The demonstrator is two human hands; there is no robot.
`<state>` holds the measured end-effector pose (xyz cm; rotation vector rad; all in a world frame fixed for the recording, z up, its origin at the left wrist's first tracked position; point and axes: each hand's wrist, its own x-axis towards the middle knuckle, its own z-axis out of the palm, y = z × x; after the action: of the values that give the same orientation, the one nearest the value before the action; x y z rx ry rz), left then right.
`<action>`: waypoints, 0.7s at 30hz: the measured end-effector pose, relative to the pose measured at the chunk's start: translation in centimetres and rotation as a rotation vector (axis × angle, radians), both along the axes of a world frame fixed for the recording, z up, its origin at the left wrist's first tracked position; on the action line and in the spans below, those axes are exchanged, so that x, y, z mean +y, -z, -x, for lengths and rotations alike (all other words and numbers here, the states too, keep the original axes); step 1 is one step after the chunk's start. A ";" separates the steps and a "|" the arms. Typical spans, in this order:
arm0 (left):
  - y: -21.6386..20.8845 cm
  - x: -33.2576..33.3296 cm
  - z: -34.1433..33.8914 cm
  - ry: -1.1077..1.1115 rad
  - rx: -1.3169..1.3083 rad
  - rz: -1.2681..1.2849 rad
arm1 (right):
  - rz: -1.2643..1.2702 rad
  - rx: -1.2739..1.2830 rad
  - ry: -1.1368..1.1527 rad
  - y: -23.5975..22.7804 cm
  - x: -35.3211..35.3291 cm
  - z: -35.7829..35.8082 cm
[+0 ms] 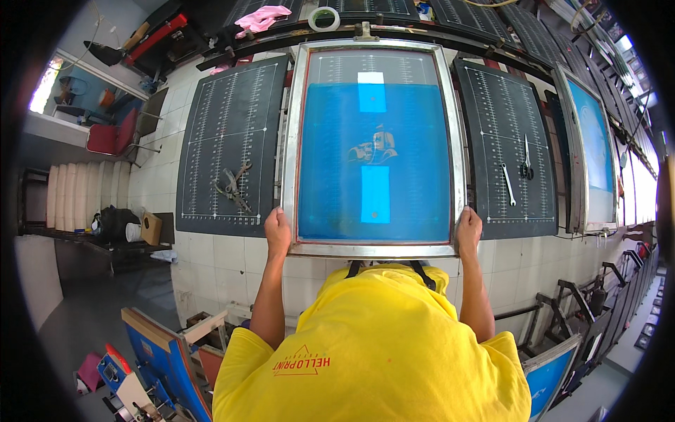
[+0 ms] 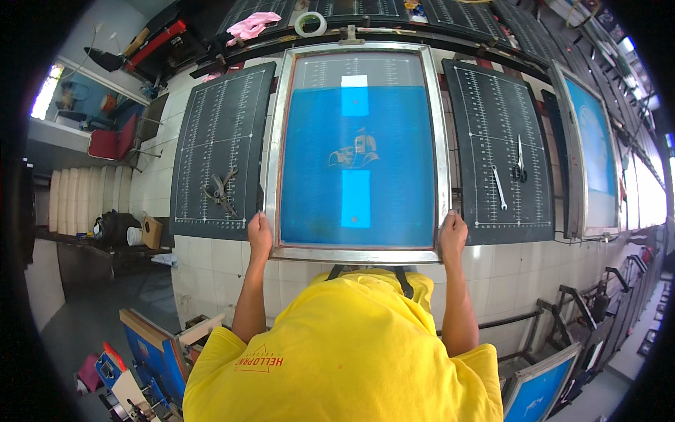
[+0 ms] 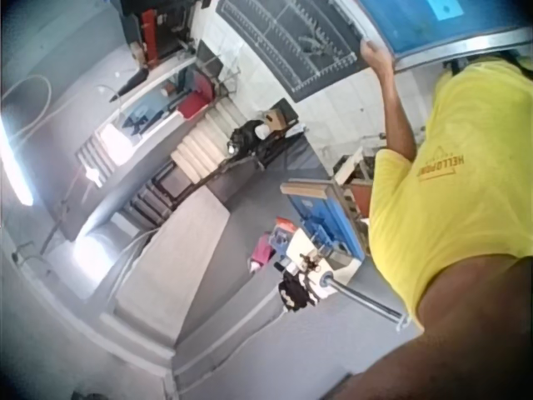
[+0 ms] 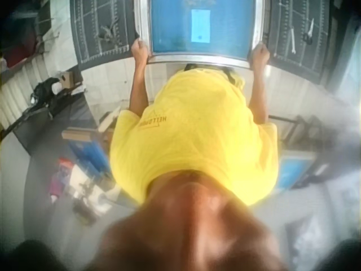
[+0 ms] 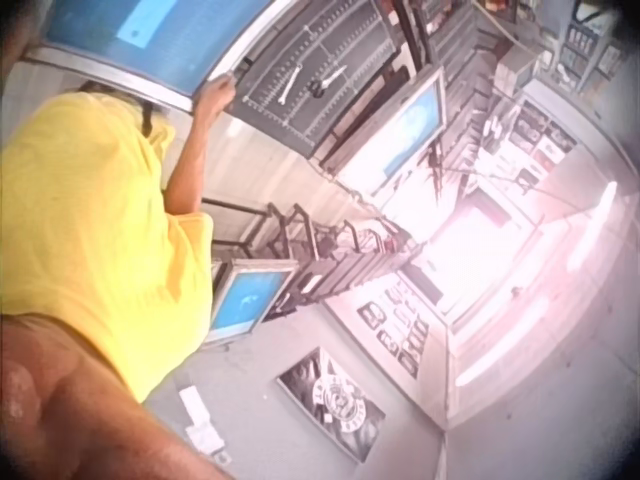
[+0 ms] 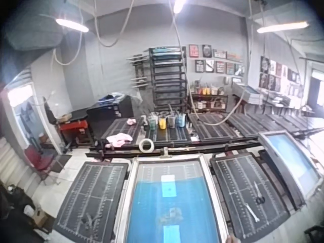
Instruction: The person aligns and prepares a screen printing frame on a workstation, using tape and a scraper to secure elements and refine the screen surface.
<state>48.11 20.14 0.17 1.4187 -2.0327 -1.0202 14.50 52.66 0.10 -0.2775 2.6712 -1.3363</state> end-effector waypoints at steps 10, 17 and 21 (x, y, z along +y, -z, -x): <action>1.3 -0.5 -1.4 -0.071 0.129 -0.243 | -0.024 -0.154 -0.076 -1.0 1.1 0.0; 0.0 0.6 -0.8 -0.043 0.071 -0.091 | -0.031 -0.122 -0.009 -1.2 0.6 -0.4; -0.7 1.3 -1.1 -0.029 0.074 -0.102 | -0.034 -0.123 0.008 -0.7 1.7 -0.2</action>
<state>49.18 21.48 0.87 1.4349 -1.9268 -1.1622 14.71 54.35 0.78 -0.1756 2.5934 -1.2654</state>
